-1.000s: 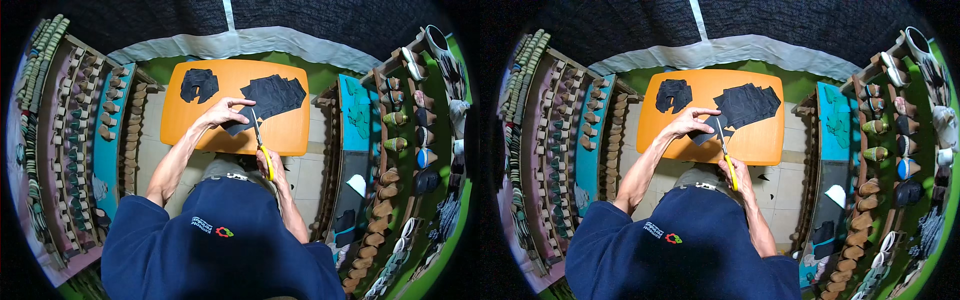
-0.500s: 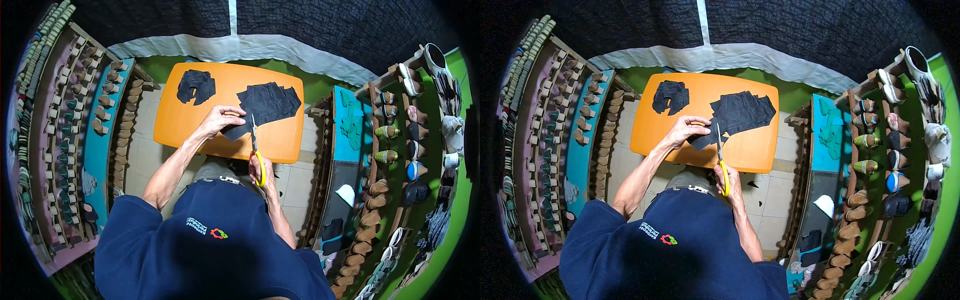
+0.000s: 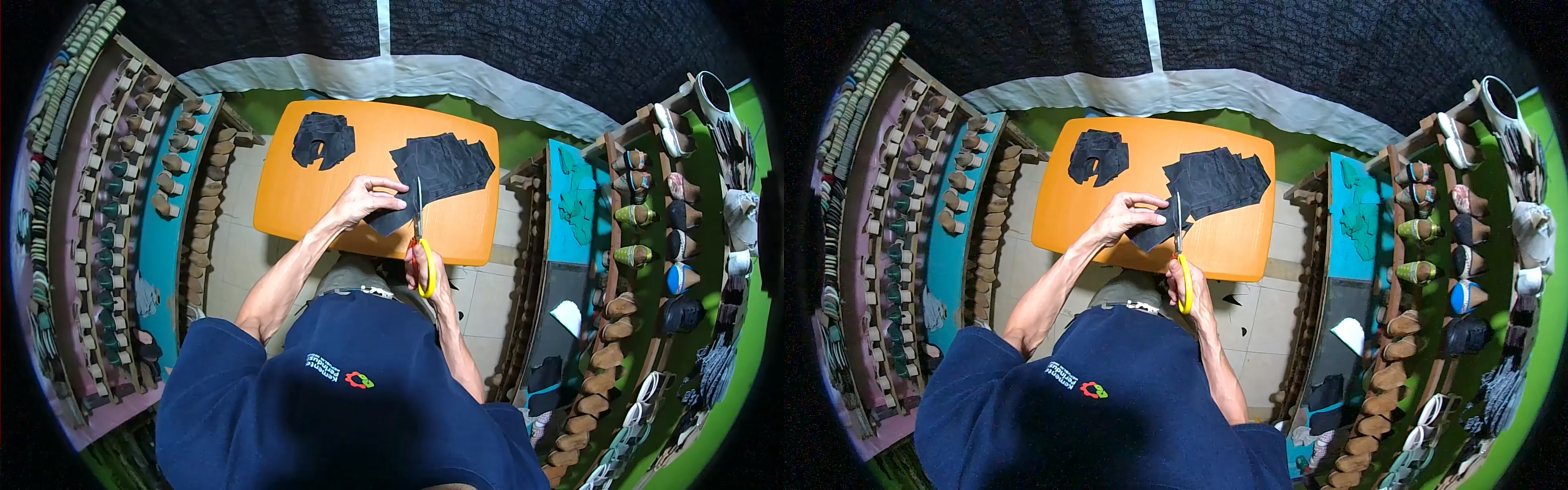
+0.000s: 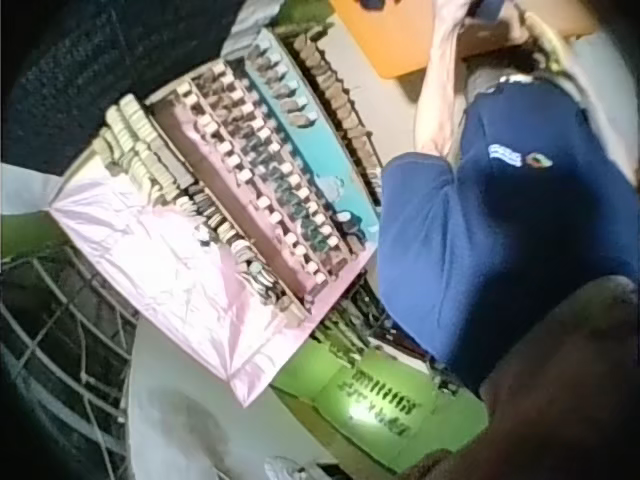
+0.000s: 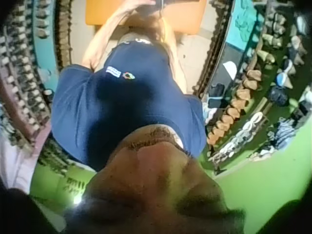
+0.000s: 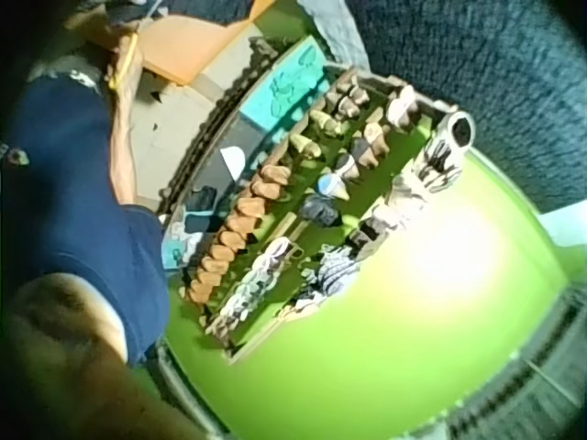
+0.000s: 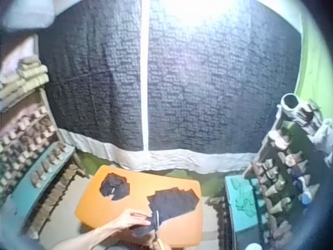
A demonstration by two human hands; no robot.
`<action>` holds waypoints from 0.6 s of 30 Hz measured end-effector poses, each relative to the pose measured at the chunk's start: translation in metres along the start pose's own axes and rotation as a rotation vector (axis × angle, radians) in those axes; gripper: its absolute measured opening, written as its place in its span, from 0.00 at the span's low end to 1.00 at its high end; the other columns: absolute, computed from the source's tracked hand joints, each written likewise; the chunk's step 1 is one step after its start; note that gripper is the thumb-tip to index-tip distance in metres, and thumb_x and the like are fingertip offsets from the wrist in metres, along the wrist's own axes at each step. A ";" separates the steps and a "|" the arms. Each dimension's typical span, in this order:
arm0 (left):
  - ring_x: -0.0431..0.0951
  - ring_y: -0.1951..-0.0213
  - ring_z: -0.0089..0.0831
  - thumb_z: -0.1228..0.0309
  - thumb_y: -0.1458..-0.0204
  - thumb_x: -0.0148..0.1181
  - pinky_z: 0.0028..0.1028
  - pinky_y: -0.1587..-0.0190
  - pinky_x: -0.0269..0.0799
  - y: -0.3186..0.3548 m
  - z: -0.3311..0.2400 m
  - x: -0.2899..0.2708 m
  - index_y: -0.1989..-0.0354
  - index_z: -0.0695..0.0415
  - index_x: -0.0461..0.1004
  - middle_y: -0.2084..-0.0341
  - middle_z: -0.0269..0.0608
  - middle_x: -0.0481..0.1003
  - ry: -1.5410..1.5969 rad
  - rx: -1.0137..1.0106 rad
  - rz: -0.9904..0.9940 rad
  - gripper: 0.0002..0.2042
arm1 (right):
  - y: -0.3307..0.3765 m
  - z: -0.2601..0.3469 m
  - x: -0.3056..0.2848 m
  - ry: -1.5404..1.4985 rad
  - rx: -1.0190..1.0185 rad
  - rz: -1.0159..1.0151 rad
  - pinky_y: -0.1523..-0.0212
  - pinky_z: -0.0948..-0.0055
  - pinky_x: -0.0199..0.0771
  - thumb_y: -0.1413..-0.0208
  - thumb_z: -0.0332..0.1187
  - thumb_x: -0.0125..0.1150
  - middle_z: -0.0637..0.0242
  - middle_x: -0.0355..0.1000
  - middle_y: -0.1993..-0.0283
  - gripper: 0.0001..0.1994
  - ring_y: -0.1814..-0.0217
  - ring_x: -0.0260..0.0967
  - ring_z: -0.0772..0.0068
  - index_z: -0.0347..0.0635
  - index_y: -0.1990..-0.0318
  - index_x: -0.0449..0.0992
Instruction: The person uses yellow-handled scissors to cut a black flexible material on an orange table. They repeatedly trim the material into smaller pieces, occasionally adjusting the position of the material and the cut pieces on the table.
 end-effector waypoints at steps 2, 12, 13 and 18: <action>0.80 0.67 0.21 0.73 0.54 0.72 0.20 0.60 0.74 -0.001 0.002 -0.001 0.50 0.60 0.80 0.68 0.41 0.83 -0.012 0.019 -0.009 0.20 | -0.001 -0.002 0.000 -0.016 0.005 -0.006 0.87 0.78 0.60 0.35 0.55 0.54 0.73 0.59 0.82 0.23 0.87 0.56 0.81 0.40 0.65 0.69; 0.80 0.68 0.19 0.75 0.53 0.70 0.20 0.61 0.74 -0.004 0.000 -0.008 0.48 0.61 0.79 0.69 0.40 0.83 0.000 0.011 0.030 0.20 | 0.000 0.006 0.001 0.004 0.084 -0.097 0.89 0.79 0.58 0.39 0.55 0.60 0.76 0.58 0.84 0.23 0.90 0.55 0.83 0.45 0.74 0.67; 0.80 0.69 0.19 0.75 0.53 0.70 0.20 0.61 0.74 -0.005 -0.001 -0.009 0.48 0.61 0.79 0.69 0.40 0.83 0.004 0.008 0.036 0.20 | 0.001 0.010 0.001 0.008 0.084 -0.104 0.89 0.80 0.58 0.40 0.56 0.61 0.76 0.58 0.85 0.24 0.90 0.55 0.83 0.45 0.74 0.67; 0.79 0.71 0.18 0.75 0.52 0.69 0.18 0.63 0.73 -0.008 -0.001 -0.014 0.48 0.61 0.79 0.71 0.38 0.82 0.004 0.001 0.070 0.20 | 0.001 0.008 -0.001 0.098 0.035 -0.111 0.89 0.79 0.57 0.40 0.56 0.60 0.76 0.58 0.85 0.24 0.89 0.55 0.83 0.45 0.73 0.67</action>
Point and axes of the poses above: each hand's wrist, its own y-axis away from the middle knuckle, its own x-axis out of the palm, z = x × y, the point moved 2 cm from there along -y, towards the middle knuckle
